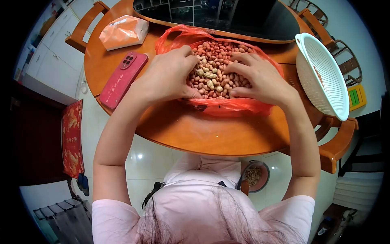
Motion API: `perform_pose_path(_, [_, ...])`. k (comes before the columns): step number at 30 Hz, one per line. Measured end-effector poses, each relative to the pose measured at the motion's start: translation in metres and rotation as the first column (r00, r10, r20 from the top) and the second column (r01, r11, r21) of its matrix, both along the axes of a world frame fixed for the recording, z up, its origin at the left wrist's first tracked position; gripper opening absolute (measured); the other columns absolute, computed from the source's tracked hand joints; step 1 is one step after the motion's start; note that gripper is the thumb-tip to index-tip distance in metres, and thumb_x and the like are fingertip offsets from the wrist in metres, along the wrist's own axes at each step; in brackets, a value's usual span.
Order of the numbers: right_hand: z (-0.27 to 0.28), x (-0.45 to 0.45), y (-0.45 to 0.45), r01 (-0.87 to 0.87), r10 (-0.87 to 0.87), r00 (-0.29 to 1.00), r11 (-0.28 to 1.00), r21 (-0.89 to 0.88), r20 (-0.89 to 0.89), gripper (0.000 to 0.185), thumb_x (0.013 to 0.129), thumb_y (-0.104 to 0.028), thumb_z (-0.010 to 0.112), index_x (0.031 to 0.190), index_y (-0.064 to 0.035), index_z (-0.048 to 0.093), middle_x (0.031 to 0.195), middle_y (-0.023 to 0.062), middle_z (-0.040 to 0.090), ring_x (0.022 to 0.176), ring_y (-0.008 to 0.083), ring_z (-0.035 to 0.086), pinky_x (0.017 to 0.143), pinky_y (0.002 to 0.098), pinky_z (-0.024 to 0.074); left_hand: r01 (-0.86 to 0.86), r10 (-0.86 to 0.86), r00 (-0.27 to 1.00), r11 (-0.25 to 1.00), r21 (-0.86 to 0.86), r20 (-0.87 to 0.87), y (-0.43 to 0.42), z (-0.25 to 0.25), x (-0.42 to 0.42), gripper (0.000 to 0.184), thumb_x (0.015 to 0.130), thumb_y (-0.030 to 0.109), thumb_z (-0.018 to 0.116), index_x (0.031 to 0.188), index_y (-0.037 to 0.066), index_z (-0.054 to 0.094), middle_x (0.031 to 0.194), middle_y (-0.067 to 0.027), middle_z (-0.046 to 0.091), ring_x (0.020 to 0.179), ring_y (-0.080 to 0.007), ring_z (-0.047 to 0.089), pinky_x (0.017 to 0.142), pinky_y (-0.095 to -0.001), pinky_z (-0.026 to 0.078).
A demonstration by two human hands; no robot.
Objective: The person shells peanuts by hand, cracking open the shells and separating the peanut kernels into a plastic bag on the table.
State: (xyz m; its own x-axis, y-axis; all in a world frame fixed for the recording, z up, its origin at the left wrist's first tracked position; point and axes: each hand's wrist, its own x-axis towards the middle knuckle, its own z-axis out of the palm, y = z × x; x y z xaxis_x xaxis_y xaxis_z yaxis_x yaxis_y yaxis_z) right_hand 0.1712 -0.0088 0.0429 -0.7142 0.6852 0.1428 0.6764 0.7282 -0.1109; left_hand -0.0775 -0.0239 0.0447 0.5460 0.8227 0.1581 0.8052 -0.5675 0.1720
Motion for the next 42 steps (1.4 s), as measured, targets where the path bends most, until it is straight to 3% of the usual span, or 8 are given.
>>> perform_pose_path(6, [0.007, 0.018, -0.002, 0.099, -0.101, 0.994, 0.993, 0.061, 0.032, 0.044, 0.069, -0.015, 0.074, 0.11, -0.0121, 0.059, 0.127, 0.0108, 0.049, 0.116, 0.0312, 0.048, 0.094, 0.0379, 0.0432, 0.141, -0.126, 0.986, 0.98, -0.143, 0.112, -0.009, 0.0, 0.0, 0.061, 0.06, 0.012, 0.079, 0.114, 0.002, 0.054, 0.105, -0.0122, 0.054, 0.096, -0.031, 0.056, 0.08, -0.0373, 0.048])
perform_pose_path(13, [-0.007, -0.032, 0.006, 0.067, -0.053, 0.949, 0.997, 0.034, -0.311, 0.017, 0.077, -0.022, 0.066, 0.085, -0.0075, 0.067, 0.082, 0.0094, 0.063, 0.085, 0.0297, 0.06, 0.072, 0.0411, 0.048, 0.113, -0.1, 0.983, 0.991, -0.079, 0.152, -0.003, -0.008, 0.004, 0.067, 0.06, 0.008, 0.078, 0.121, 0.004, 0.05, 0.107, -0.0138, 0.056, 0.1, -0.0319, 0.056, 0.085, -0.0379, 0.046])
perform_pose_path(20, [-0.022, -0.035, 0.004, 0.034, -0.006, 0.959, 0.995, 0.094, -0.282, 0.018, 0.076, -0.02, 0.067, 0.091, -0.0091, 0.067, 0.081, 0.0105, 0.062, 0.082, 0.0284, 0.059, 0.071, 0.0401, 0.0488, 0.153, -0.134, 0.959, 0.987, -0.056, 0.249, 0.016, -0.017, -0.005, 0.076, 0.06, 0.012, 0.08, 0.127, 0.004, 0.045, 0.12, -0.0162, 0.053, 0.11, -0.0328, 0.052, 0.092, -0.0383, 0.044])
perform_pose_path(24, [-0.028, -0.028, 0.012, 0.024, -0.217, 0.71, 0.958, -0.286, -0.67, 0.018, 0.079, -0.011, 0.066, 0.096, -0.005, 0.065, 0.083, 0.0075, 0.064, 0.08, 0.0178, 0.06, 0.072, 0.03, 0.0492, 0.174, -0.152, 0.917, 0.984, -0.028, 0.37, 0.019, -0.011, 0.0, 0.063, 0.068, 0.014, 0.077, 0.124, 0.002, 0.05, 0.118, -0.0125, 0.057, 0.108, -0.025, 0.056, 0.091, -0.0341, 0.045])
perform_pose_path(27, [-0.023, -0.023, 0.014, -0.123, -0.371, 0.458, 0.873, -0.472, -0.807, 0.018, 0.085, -0.007, 0.063, 0.1, 0.0016, 0.063, 0.089, 0.0032, 0.065, 0.081, 0.007, 0.059, 0.073, 0.0206, 0.0475, 0.195, 0.035, 0.789, 0.932, -0.304, 0.614, 0.025, 0.0, 0.012, 0.044, 0.078, 0.012, 0.071, 0.117, 0.001, 0.055, 0.109, -0.0073, 0.061, 0.095, -0.0148, 0.06, 0.082, -0.0278, 0.048])
perform_pose_path(30, [-0.017, -0.024, 0.012, -0.182, -0.41, 0.316, 0.859, -0.479, -0.856, 0.017, 0.086, -0.007, 0.062, 0.1, 0.0026, 0.063, 0.088, 0.0042, 0.065, 0.081, 0.0075, 0.06, 0.072, 0.0205, 0.0481, 0.424, 0.124, 0.349, 0.863, -0.275, 0.929, 0.033, -0.018, 0.037, 0.029, 0.085, 0.01, 0.064, 0.112, 0.001, 0.058, 0.1, -0.0032, 0.063, 0.08, -0.0066, 0.058, 0.069, -0.0211, 0.048])
perform_pose_path(38, [-0.027, -0.029, 0.01, -0.061, -0.318, 0.418, 0.925, -0.375, -0.851, 0.012, 0.084, -0.005, 0.065, 0.094, 0.0003, 0.064, 0.081, 0.002, 0.065, 0.074, 0.0063, 0.06, 0.065, 0.0202, 0.0486, 0.411, 0.376, 0.084, 0.831, -0.376, 0.923, 0.029, -0.034, 0.05, 0.023, 0.087, 0.012, 0.063, 0.105, -0.002, 0.06, 0.09, -0.0047, 0.063, 0.067, -0.0054, 0.056, 0.059, -0.0193, 0.048])
perform_pose_path(42, [-0.033, -0.03, 0.012, 0.054, -0.221, 0.458, 0.974, -0.221, -0.861, 0.011, 0.078, -0.006, 0.07, 0.087, -0.0018, 0.064, 0.075, 0.0044, 0.065, 0.065, 0.0096, 0.06, 0.056, 0.0236, 0.0479, 0.496, 0.356, 0.129, 0.785, -0.371, 0.926, 0.03, -0.037, 0.046, 0.022, 0.088, 0.011, 0.061, 0.107, 0.001, 0.059, 0.097, -0.0039, 0.063, 0.078, -0.0083, 0.059, 0.063, -0.0218, 0.049])
